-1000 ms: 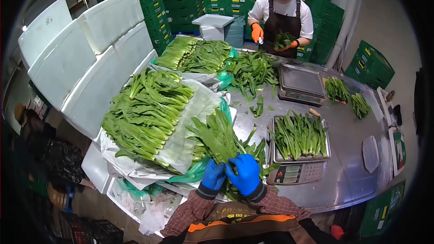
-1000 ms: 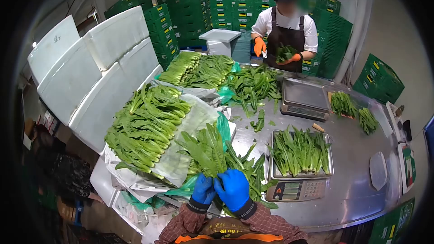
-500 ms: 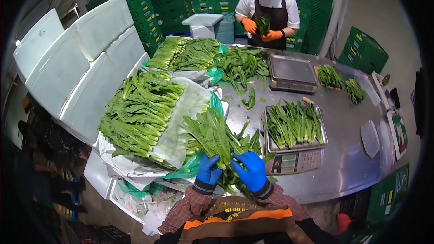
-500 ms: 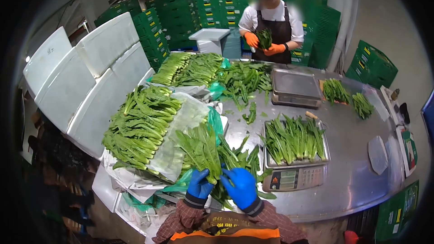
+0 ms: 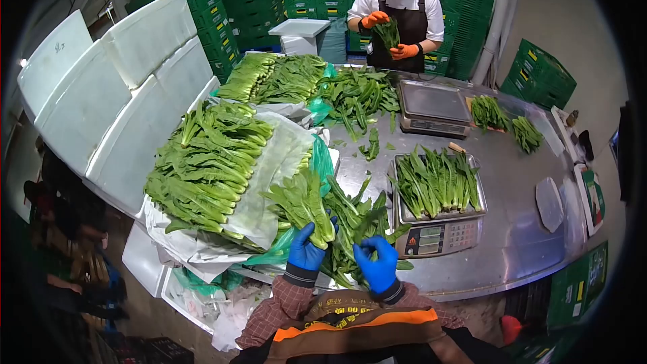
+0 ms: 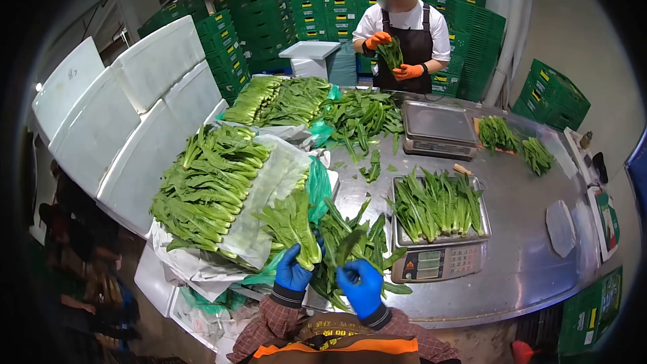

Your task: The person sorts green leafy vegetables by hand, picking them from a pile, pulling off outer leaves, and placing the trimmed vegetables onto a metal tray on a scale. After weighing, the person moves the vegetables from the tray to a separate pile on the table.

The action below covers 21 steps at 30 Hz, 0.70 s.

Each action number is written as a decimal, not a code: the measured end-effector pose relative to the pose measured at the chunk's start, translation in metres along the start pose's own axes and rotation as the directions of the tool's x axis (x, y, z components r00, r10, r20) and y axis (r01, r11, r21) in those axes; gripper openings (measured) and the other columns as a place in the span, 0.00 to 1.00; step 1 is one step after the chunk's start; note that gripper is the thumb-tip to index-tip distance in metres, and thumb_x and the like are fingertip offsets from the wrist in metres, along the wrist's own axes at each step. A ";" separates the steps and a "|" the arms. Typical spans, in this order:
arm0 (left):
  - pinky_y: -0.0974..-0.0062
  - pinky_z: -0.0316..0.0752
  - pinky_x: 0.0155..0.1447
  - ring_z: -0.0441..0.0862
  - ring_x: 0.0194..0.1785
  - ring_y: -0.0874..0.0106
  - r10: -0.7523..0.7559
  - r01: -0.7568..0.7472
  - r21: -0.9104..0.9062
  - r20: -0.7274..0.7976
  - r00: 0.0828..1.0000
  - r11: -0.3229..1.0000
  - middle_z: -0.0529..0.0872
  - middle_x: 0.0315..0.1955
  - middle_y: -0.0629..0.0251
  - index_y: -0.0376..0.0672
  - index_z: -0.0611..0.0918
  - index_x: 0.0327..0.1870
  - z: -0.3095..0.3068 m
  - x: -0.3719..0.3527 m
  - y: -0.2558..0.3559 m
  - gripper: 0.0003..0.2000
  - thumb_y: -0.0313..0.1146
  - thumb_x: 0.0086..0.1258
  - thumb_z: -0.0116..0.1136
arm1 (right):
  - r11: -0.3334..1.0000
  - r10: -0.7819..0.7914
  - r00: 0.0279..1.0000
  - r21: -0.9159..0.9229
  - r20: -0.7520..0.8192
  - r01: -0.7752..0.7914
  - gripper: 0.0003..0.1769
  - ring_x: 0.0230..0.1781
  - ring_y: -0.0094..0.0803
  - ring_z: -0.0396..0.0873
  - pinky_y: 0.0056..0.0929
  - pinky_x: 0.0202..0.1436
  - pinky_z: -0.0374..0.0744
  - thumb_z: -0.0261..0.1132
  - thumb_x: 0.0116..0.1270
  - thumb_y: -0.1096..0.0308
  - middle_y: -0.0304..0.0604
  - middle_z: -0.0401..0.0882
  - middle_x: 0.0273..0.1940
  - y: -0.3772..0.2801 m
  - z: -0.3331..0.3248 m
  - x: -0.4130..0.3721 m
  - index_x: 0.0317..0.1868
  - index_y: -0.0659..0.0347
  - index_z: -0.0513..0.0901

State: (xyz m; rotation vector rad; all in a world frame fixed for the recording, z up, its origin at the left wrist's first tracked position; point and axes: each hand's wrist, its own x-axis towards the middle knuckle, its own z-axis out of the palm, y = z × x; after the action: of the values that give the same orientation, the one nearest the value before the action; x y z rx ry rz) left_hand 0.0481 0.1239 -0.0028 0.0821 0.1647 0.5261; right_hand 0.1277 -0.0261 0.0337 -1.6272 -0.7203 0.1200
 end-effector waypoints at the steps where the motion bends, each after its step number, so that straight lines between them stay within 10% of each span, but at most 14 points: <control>1: 0.52 0.63 0.66 0.68 0.62 0.52 -0.001 0.000 0.058 0.023 1.000 0.998 0.69 0.59 0.46 0.34 0.58 0.66 0.001 -0.001 0.001 0.28 0.25 0.65 0.50 | 0.993 0.031 0.990 -0.117 0.135 -0.015 0.09 0.23 0.26 0.76 0.22 0.28 0.74 0.70 0.52 0.73 0.41 0.77 0.25 0.022 -0.005 0.007 0.32 0.68 0.80; 3: 0.53 0.62 0.67 0.67 0.63 0.52 -0.020 0.007 0.176 0.069 0.997 0.984 0.69 0.59 0.46 0.35 0.56 0.67 0.009 -0.003 -0.002 0.29 0.25 0.65 0.51 | 0.949 0.034 0.966 -0.312 0.257 0.050 0.12 0.24 0.26 0.77 0.24 0.29 0.75 0.68 0.57 0.66 0.42 0.80 0.28 0.043 -0.008 0.015 0.36 0.68 0.82; 6: 0.57 0.63 0.66 0.69 0.62 0.53 -0.005 -0.029 0.306 0.110 0.994 0.952 0.70 0.58 0.45 0.34 0.58 0.66 0.010 -0.004 -0.013 0.30 0.27 0.63 0.54 | 0.964 0.176 0.945 0.145 0.277 -0.222 0.15 0.26 0.24 0.77 0.25 0.31 0.75 0.68 0.58 0.64 0.43 0.82 0.30 0.012 -0.002 0.028 0.40 0.68 0.83; 10: 0.61 0.67 0.63 0.72 0.59 0.55 0.005 -0.059 0.494 0.110 0.994 0.868 0.73 0.56 0.47 0.33 0.62 0.64 0.024 -0.004 -0.016 0.30 0.26 0.60 0.57 | 0.920 0.263 0.860 0.155 0.437 -0.361 0.13 0.26 0.20 0.75 0.22 0.31 0.73 0.68 0.57 0.66 0.43 0.82 0.28 0.024 -0.001 0.034 0.38 0.68 0.83; 15: 0.64 0.72 0.59 0.77 0.53 0.60 0.070 -0.067 0.627 0.019 0.997 0.776 0.77 0.51 0.52 0.34 0.67 0.59 0.010 -0.006 -0.013 0.25 0.23 0.59 0.57 | 0.975 0.186 0.941 0.067 0.284 -0.213 0.10 0.23 0.24 0.74 0.23 0.28 0.72 0.68 0.57 0.69 0.44 0.79 0.25 0.014 0.005 0.023 0.34 0.68 0.82; 21: 0.63 0.74 0.57 0.78 0.51 0.60 0.115 -0.092 0.381 -0.037 0.993 0.920 0.78 0.48 0.54 0.36 0.69 0.58 0.001 -0.003 -0.018 0.22 0.23 0.61 0.55 | 1.000 -0.012 0.985 0.016 0.172 0.010 0.09 0.23 0.29 0.75 0.24 0.29 0.73 0.66 0.58 0.71 0.45 0.80 0.28 0.018 0.005 0.004 0.39 0.66 0.81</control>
State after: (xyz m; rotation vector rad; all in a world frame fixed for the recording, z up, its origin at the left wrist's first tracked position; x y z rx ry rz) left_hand 0.0547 0.1069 -0.0034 0.4568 0.3201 0.5978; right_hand 0.1357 -0.0197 0.0170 -1.6110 -0.8585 0.2605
